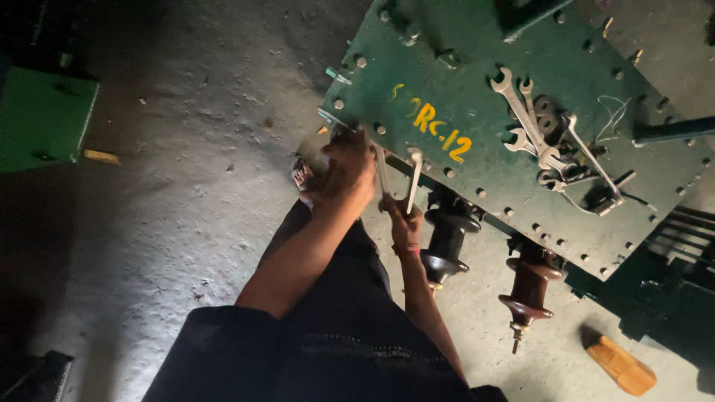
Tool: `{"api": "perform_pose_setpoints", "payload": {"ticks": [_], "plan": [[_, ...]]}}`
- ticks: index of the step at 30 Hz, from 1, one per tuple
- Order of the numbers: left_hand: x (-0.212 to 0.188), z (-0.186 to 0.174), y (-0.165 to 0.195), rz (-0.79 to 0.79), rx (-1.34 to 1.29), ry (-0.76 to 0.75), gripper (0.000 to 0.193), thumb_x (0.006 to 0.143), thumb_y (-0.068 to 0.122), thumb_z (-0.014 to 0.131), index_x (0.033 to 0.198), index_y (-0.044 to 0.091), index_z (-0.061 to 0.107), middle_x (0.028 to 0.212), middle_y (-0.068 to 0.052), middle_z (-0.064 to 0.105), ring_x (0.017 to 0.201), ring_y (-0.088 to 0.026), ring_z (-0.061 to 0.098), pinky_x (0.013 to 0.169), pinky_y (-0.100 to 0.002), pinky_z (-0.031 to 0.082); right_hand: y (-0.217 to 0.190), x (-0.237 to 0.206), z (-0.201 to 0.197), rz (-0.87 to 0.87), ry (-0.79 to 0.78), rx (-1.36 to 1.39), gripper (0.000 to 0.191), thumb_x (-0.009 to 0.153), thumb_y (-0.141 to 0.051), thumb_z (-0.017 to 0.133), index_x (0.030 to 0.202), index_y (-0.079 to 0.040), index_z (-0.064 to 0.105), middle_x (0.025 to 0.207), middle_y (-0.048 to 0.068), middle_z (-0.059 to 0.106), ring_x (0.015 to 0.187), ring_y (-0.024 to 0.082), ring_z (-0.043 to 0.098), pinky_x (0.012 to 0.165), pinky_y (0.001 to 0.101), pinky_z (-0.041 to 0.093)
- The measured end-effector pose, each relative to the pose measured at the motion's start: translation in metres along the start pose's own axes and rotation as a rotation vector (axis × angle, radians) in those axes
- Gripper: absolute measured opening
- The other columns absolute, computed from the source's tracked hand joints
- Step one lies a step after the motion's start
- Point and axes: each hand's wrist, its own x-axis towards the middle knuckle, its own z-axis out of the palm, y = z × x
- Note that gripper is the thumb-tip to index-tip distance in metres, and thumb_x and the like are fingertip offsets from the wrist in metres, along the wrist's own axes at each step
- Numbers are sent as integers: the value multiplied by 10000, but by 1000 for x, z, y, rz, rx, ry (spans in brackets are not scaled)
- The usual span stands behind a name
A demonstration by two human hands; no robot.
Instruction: The person uses two wrenches to tighten bolts on a green metal panel. They systematically move from one bolt to the next, applying torque with both hands to secure the fasteners.
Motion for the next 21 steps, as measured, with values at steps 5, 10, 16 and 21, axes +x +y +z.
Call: {"api": "perform_pose_setpoints", "payload": {"ticks": [5, 10, 16, 21], "plan": [[-46, 9, 19, -9, -968, 642, 459, 915, 171, 663, 1361, 103, 577, 1298, -102, 633, 1104, -258, 611, 918, -399, 488, 3, 11, -12, -92, -3, 99, 189, 977, -102, 742, 852, -3, 640, 842, 36, 713, 807, 97, 633, 772, 282, 515], [-12, 0, 56, -75, -2699, 552, 298, 987, 138, 638, 1267, 37, 624, 1146, -58, 677, 1028, -188, 634, 850, -316, 513, 0, 20, -14, -120, 100, -115, 117, 962, -93, 743, 912, 4, 701, 848, 33, 697, 795, 84, 596, 734, 272, 474], [8, -7, 65, -125, -2753, 619, 350, 917, 36, 676, 1264, 0, 640, 1060, -81, 670, 904, -216, 560, 718, -345, 424, -13, 30, -16, -227, 233, 42, 72, 956, -57, 725, 926, -3, 687, 828, 21, 693, 758, 102, 617, 705, 270, 510], [-3, -4, 55, -9, -2736, 610, 333, 986, 149, 686, 1294, 38, 630, 1137, -71, 696, 926, -164, 604, 761, -304, 475, -17, 33, -9, -303, 140, 3, 21, 957, -1, 666, 978, 0, 668, 844, 1, 659, 768, 100, 584, 697, 267, 486]]}}
